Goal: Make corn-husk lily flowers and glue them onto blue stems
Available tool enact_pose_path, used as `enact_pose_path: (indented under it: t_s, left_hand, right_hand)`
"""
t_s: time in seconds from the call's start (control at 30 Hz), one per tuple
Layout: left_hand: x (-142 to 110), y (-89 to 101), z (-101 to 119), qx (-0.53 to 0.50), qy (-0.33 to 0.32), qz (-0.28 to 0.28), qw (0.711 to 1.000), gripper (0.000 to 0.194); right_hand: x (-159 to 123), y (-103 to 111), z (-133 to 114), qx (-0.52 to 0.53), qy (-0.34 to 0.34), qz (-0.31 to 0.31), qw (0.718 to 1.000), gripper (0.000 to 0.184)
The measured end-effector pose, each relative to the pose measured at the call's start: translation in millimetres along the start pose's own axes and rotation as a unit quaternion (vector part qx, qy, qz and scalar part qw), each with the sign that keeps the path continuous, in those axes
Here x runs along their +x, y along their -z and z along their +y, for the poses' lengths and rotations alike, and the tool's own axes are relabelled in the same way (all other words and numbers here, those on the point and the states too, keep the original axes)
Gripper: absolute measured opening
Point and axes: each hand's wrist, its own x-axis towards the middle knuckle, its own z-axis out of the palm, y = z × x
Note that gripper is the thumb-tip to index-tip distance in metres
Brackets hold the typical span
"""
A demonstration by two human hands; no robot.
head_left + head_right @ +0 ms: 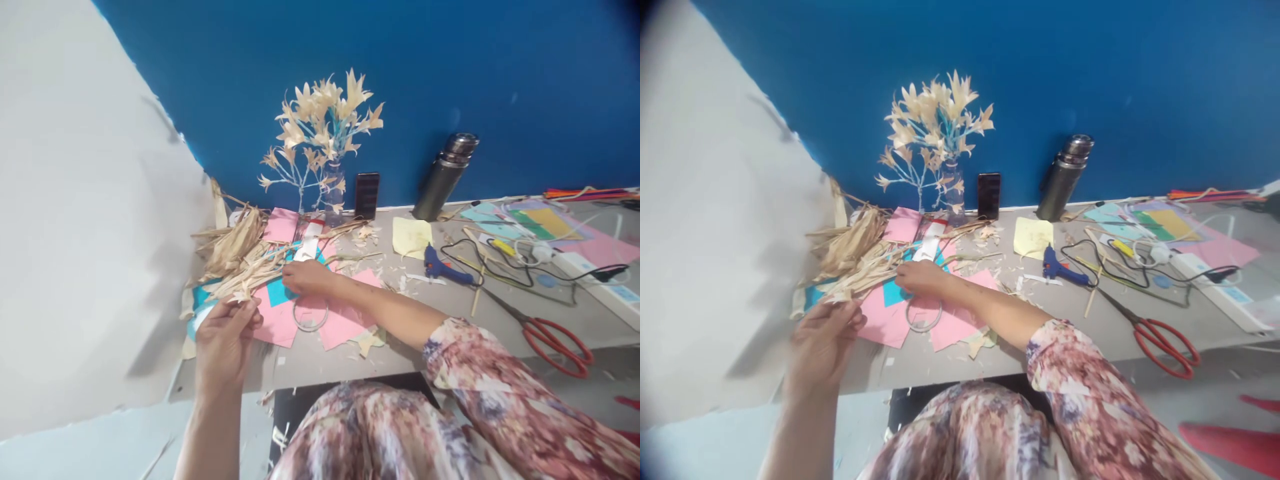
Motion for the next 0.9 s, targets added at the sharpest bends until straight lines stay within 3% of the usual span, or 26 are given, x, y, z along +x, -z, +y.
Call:
enact_pose_path:
  t_s: [0.1, 0.13, 0.17, 0.23, 0.33, 0.37, 0.43, 0.53, 0.6, 0.73, 0.9]
  left_hand:
    - [-6, -0.4, 12, -0.006, -0.035, 0.005, 0.999, 0.027]
    - [-8, -0.6, 17, -0.005, -0.047, 0.007, 0.999, 0.026]
    - [-9, -0.9, 20, -0.001, -0.057, 0.007, 0.998, 0.025]
    - [-11, -2.2, 26, 0.001, -0.064, 0.001, 0.998, 0.025]
    - [-11, -8.2, 24, -0.015, -0.018, -0.017, 1.000, 0.030]
    - [-11, -12.0, 21, -0.023, 0.012, -0.027, 0.999, 0.032]
    - [-11, -23.2, 14, -0.046, 0.081, -0.055, 0.994, 0.036]
    - [-16, -47.3, 4, -0.078, 0.162, -0.109, 0.978, 0.039]
    - [-20, -65.7, -1, -0.088, 0.185, -0.149, 0.967, 0.038]
    - [-28, -101.6, -6, -0.105, 0.205, -0.217, 0.948, 0.035]
    - [-34, -136.5, -7, -0.144, 0.238, -0.279, 0.919, 0.035]
  right_hand:
    - [-6, 25, -2, 0.034, 0.001, 0.066, 0.997, 0.025]
    - [-12, 39, -3, 0.060, 0.000, 0.104, 0.993, 0.026]
    - [-19, 55, -4, 0.135, 0.001, 0.182, 0.974, 0.022]
    - [-41, 90, -3, 0.291, -0.020, 0.348, 0.891, 0.015]
    - [-84, 130, 3, 0.442, -0.154, 0.519, 0.715, 0.012]
    - [-97, 136, 5, 0.485, -0.176, 0.526, 0.677, 0.012]
    - [-121, 137, 7, 0.558, -0.216, 0.493, 0.631, 0.017]
    - [-145, 116, 3, 0.640, -0.262, 0.400, 0.601, 0.025]
    - [-157, 97, -3, 0.661, -0.271, 0.381, 0.587, 0.026]
    - [-173, 75, -17, 0.639, -0.274, 0.361, 0.622, 0.018]
    - [-182, 84, -26, 0.614, -0.262, 0.338, 0.664, 0.018]
